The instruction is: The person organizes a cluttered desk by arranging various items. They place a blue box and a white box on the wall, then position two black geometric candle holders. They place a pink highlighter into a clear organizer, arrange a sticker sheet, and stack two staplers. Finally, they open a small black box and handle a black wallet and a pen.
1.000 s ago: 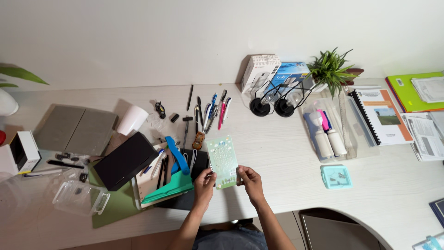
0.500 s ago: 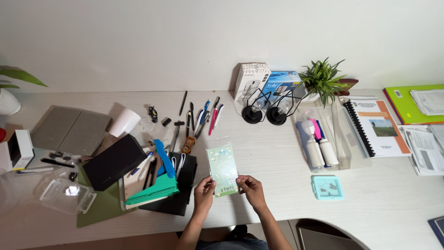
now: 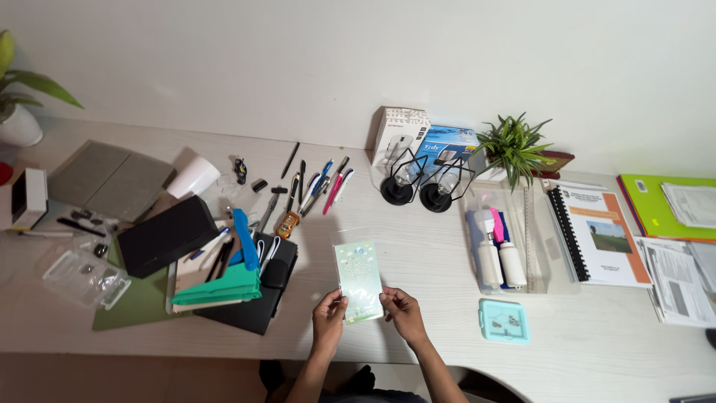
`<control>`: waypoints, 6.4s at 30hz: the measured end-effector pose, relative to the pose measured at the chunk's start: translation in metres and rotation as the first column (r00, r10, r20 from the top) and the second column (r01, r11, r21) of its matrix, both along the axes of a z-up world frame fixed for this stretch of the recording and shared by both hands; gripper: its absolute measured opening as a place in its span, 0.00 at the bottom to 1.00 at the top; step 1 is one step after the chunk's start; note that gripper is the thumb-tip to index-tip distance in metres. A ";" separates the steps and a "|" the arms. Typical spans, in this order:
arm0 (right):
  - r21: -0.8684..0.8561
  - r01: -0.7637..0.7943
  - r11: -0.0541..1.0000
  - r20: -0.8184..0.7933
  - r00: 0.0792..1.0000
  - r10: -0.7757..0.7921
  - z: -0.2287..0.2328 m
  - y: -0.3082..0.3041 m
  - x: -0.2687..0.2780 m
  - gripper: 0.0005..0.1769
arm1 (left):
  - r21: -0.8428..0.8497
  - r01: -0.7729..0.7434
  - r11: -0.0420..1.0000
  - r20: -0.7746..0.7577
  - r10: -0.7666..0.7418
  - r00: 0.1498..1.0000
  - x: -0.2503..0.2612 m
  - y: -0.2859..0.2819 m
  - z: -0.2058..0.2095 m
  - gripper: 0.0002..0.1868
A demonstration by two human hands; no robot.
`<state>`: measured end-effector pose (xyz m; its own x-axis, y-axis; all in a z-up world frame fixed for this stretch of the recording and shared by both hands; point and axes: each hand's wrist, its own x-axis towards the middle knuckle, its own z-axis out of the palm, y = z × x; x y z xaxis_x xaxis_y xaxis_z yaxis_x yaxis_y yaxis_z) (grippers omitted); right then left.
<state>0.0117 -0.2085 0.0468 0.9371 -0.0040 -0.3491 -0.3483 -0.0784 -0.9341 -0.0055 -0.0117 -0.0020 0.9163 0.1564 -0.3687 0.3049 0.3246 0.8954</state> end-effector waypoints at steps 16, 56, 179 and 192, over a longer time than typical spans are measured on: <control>0.034 0.024 0.999 0.012 1.000 -0.024 0.002 -0.024 -0.021 0.19 | 0.016 0.015 1.000 0.010 -0.015 1.000 -0.008 -0.029 -0.016 0.21; 0.130 0.531 0.837 -0.029 0.846 -0.532 0.019 -0.166 -0.058 0.22 | 0.013 0.403 0.915 0.012 -0.403 0.915 0.032 -0.187 0.034 0.18; -0.855 0.358 0.376 0.233 0.912 -0.338 0.060 -0.434 0.067 0.11 | 0.189 0.601 0.776 -0.238 -0.558 0.795 0.219 -0.523 -0.001 0.12; -0.877 0.200 0.436 0.074 0.955 -0.288 0.021 -0.424 0.095 0.11 | 0.418 0.586 0.694 -0.269 -0.522 0.810 0.212 -0.498 0.023 0.13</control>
<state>0.1071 -0.6329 0.0675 0.8167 -0.5696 -0.0926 -0.5544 -0.7298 -0.4000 0.2063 -0.5098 0.0208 0.8449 -0.1865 -0.5014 0.4094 -0.3779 0.8304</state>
